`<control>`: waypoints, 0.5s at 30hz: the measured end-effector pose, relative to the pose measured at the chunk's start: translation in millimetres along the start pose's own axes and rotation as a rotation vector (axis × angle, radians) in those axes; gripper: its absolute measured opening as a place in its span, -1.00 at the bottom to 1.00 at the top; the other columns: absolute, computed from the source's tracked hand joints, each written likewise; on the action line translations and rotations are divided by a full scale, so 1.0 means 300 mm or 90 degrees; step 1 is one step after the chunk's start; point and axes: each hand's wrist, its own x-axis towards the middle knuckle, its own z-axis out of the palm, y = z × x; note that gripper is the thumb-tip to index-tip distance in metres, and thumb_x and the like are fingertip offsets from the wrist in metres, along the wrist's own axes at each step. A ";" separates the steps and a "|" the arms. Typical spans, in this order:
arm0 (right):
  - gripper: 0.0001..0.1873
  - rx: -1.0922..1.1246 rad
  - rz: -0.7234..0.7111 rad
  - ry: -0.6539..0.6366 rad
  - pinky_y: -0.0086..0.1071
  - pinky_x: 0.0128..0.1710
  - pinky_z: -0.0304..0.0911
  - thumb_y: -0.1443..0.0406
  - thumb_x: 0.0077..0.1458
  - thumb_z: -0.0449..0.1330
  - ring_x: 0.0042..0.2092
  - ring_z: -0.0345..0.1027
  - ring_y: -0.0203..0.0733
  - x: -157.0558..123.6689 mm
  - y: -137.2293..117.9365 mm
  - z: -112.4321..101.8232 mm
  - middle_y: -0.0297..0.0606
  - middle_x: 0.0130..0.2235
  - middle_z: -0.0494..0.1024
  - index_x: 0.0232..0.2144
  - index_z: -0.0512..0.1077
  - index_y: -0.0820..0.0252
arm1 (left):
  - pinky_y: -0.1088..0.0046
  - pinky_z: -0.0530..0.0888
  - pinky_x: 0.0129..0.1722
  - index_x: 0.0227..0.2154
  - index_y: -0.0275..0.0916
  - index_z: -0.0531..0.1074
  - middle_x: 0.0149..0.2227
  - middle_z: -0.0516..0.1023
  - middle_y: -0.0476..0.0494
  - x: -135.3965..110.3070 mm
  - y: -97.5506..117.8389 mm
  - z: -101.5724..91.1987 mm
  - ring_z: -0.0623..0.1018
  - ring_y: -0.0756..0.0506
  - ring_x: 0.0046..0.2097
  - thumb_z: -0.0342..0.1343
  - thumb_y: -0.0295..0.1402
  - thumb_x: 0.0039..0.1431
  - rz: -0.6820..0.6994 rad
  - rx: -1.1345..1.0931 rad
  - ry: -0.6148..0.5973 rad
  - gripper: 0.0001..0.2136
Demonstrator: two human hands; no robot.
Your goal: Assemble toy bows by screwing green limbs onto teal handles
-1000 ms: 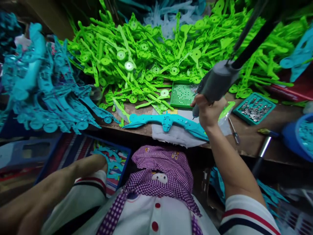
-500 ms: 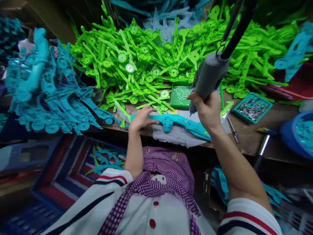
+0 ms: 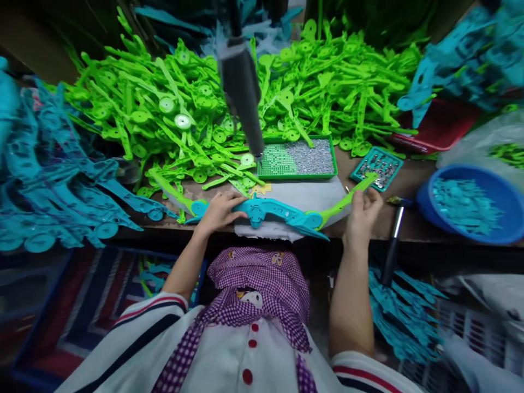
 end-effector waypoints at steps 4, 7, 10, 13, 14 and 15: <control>-0.75 0.187 0.074 0.108 -0.52 -0.59 0.11 0.19 -0.06 0.22 -0.53 0.12 -0.41 -0.040 -0.035 0.022 -0.51 -0.50 0.22 -0.38 0.24 0.13 | 0.29 0.33 -0.07 0.10 -0.07 0.49 -0.06 0.59 -0.17 -0.041 0.019 0.022 0.54 -0.16 -0.07 0.25 -0.09 0.19 0.053 0.045 0.100 -0.56; -0.80 0.274 -0.029 0.204 -0.54 -0.64 0.02 0.20 -0.04 0.17 -0.57 0.04 -0.42 -0.082 -0.100 0.063 -0.52 -0.54 0.18 -0.43 0.20 0.10 | 0.29 0.30 -0.08 0.06 -0.02 0.52 -0.09 0.60 -0.14 -0.063 0.026 0.024 0.54 -0.14 -0.10 0.27 -0.13 0.18 0.071 0.076 0.183 -0.61; -0.78 0.302 -0.126 0.266 -0.55 -0.63 0.04 0.18 -0.01 0.15 -0.56 0.05 -0.42 -0.100 -0.167 0.111 -0.50 -0.53 0.17 -0.47 0.15 0.09 | 0.28 0.30 -0.08 0.02 -0.01 0.55 -0.11 0.61 -0.14 -0.067 0.024 0.012 0.55 -0.14 -0.12 0.30 -0.15 0.15 0.046 0.099 0.224 -0.64; -0.77 0.344 -0.152 0.309 -0.57 -0.61 0.06 0.17 0.09 0.09 -0.53 0.06 -0.43 -0.100 -0.213 0.154 -0.47 -0.50 0.14 -0.48 0.13 0.11 | 0.26 0.31 -0.05 -0.02 -0.04 0.57 -0.11 0.61 -0.16 -0.050 0.006 0.000 0.55 -0.16 -0.10 0.31 -0.17 0.14 0.007 0.117 0.263 -0.66; -0.77 0.368 -0.156 0.324 -0.59 -0.61 0.05 0.17 0.13 0.05 -0.52 0.06 -0.43 -0.099 -0.218 0.164 -0.47 -0.49 0.13 -0.47 0.12 0.11 | 0.25 0.31 -0.04 -0.03 -0.05 0.58 -0.11 0.60 -0.16 -0.042 -0.004 -0.002 0.55 -0.17 -0.09 0.32 -0.18 0.14 -0.001 0.118 0.278 -0.67; -0.77 0.388 -0.158 0.334 -0.60 -0.61 0.04 0.17 0.16 0.01 -0.52 0.05 -0.44 -0.098 -0.217 0.169 -0.46 -0.48 0.11 -0.47 0.10 0.11 | 0.25 0.31 -0.03 -0.04 -0.05 0.58 -0.12 0.60 -0.16 -0.034 -0.014 -0.002 0.55 -0.17 -0.09 0.32 -0.20 0.14 -0.006 0.117 0.289 -0.68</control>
